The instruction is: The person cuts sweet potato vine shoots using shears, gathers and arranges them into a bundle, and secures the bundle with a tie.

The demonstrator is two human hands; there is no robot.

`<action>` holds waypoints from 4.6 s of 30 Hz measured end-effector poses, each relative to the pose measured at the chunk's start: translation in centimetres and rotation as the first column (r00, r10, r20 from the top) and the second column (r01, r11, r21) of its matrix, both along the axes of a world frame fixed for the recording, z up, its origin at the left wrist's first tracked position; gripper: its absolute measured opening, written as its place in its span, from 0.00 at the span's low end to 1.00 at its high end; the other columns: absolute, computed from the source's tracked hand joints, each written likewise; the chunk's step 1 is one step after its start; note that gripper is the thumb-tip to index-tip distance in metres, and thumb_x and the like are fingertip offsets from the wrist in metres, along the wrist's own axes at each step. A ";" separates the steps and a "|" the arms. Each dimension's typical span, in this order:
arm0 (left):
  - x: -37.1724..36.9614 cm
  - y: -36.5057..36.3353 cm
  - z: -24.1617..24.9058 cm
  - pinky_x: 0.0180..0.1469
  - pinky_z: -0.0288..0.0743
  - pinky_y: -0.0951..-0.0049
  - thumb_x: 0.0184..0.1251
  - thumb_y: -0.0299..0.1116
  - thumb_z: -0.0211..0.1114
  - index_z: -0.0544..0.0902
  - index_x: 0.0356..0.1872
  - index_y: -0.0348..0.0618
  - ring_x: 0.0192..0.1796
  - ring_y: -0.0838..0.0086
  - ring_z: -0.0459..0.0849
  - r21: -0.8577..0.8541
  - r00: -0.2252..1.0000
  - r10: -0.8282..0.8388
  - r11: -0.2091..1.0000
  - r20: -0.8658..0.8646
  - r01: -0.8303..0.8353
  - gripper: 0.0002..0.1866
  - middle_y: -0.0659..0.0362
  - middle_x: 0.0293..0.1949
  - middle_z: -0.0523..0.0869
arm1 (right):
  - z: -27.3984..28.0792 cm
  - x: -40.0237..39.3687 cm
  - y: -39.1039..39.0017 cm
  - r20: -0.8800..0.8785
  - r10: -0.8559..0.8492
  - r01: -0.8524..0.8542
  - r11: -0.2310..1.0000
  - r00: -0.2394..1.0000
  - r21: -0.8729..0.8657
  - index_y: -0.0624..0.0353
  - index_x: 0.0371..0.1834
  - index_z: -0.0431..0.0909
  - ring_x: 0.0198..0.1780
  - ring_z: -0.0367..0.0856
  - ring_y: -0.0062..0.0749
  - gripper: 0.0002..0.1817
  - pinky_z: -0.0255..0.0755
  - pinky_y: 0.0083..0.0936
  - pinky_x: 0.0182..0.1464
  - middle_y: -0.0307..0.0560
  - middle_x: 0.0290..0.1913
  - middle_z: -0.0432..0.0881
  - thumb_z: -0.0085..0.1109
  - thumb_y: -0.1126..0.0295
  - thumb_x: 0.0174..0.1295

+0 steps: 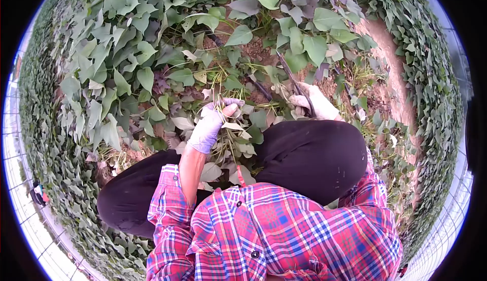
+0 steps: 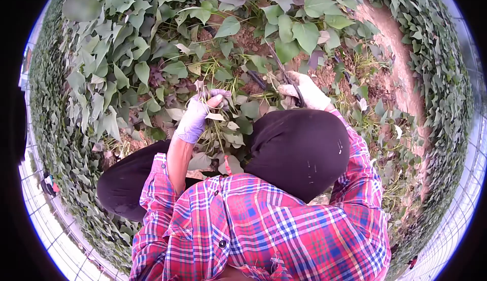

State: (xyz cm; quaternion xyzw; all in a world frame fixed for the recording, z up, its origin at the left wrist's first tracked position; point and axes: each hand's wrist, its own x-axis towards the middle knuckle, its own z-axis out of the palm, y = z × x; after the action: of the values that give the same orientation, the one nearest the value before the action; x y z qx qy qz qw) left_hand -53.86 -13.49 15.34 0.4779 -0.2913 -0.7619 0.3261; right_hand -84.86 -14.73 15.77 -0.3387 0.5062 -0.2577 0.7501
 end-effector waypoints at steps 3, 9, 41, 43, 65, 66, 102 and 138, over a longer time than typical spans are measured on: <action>-3.0 -0.9 0.3 0.46 0.76 0.78 0.59 0.39 0.70 0.80 0.51 0.35 0.39 0.77 0.82 -0.046 0.994 0.092 0.994 -0.059 -0.095 0.22 0.59 0.43 0.85 | 1.7 2.9 -0.8 -0.169 0.096 -0.109 0.991 0.981 -0.072 0.63 0.55 0.70 0.23 0.71 0.12 0.23 0.63 0.14 0.24 0.32 0.27 0.75 0.65 0.67 0.59; -5.8 -0.9 1.7 0.46 0.72 0.77 0.60 0.39 0.70 0.80 0.52 0.37 0.41 0.80 0.79 -0.056 0.991 0.114 0.992 0.062 -0.111 0.22 0.64 0.40 0.83 | 0.8 6.8 -0.2 0.165 0.076 -0.068 0.996 0.983 -0.055 0.65 0.60 0.66 0.27 0.73 0.14 0.26 0.67 0.13 0.28 0.34 0.34 0.78 0.63 0.73 0.58; 29.9 15.9 30.2 0.53 0.76 0.68 0.66 0.39 0.64 0.79 0.48 0.35 0.48 0.69 0.81 -0.941 0.243 0.968 0.025 -0.062 -0.338 0.18 0.53 0.47 0.82 | 1.2 -0.6 9.3 -0.448 0.050 -0.189 0.944 0.892 -0.270 0.74 0.54 0.73 0.44 0.79 0.23 0.23 0.72 0.21 0.50 0.48 0.45 0.83 0.58 0.64 0.63; 29.9 16.4 30.8 0.52 0.77 0.68 0.67 0.37 0.62 0.79 0.49 0.32 0.46 0.68 0.82 -0.942 0.174 0.984 0.019 -0.042 -0.335 0.17 0.51 0.46 0.83 | 3.8 0.4 8.3 -0.408 0.045 -0.220 0.893 0.912 -0.393 0.73 0.55 0.72 0.45 0.78 0.21 0.23 0.72 0.21 0.49 0.47 0.46 0.82 0.58 0.66 0.63; 27.8 -9.7 2.3 0.44 0.75 0.57 0.67 0.43 0.56 0.82 0.43 0.42 0.41 0.52 0.84 -0.097 0.253 -0.071 0.798 0.965 0.595 0.16 0.44 0.38 0.84 | 1.7 32.1 -16.3 -0.929 0.335 -0.976 -0.088 0.157 -0.197 0.66 0.43 0.77 0.44 0.79 0.55 0.23 0.72 0.42 0.48 0.63 0.39 0.81 0.56 0.54 0.57; 30.8 -9.8 -3.0 0.44 0.76 0.56 0.67 0.41 0.54 0.82 0.41 0.42 0.41 0.52 0.84 -0.057 0.118 -0.008 0.841 0.993 0.538 0.15 0.42 0.38 0.84 | 0.9 34.0 -17.0 -0.930 0.337 -0.986 -0.019 0.149 -0.165 0.65 0.41 0.78 0.47 0.79 0.54 0.22 0.72 0.40 0.49 0.62 0.40 0.81 0.54 0.54 0.57; 29.9 -1.9 3.3 0.32 0.72 0.69 0.65 0.34 0.61 0.84 0.41 0.41 0.28 0.61 0.81 -0.477 0.311 0.432 0.875 0.846 0.084 0.10 0.51 0.29 0.84 | -4.3 31.4 -14.7 -0.192 0.858 -0.849 0.506 0.476 0.152 0.62 0.40 0.78 0.17 0.73 0.17 0.25 0.64 0.16 0.18 0.40 0.24 0.79 0.56 0.46 0.64; 25.8 -6.3 -6.4 0.54 0.71 0.75 0.64 0.39 0.65 0.80 0.43 0.37 0.51 0.72 0.79 -0.239 0.960 0.261 0.943 0.104 -0.230 0.15 0.57 0.46 0.83 | -6.7 30.8 -12.4 -0.004 0.726 -0.713 0.676 0.688 0.186 0.67 0.42 0.77 0.17 0.74 0.21 0.34 0.68 0.17 0.20 0.48 0.24 0.82 0.45 0.40 0.66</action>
State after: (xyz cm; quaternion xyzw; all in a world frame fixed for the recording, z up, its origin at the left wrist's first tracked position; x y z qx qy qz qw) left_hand -28.05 -19.83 8.97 0.5208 -0.3347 -0.6436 0.4501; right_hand -54.03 -27.13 9.03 -0.4551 0.3808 0.1154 0.7966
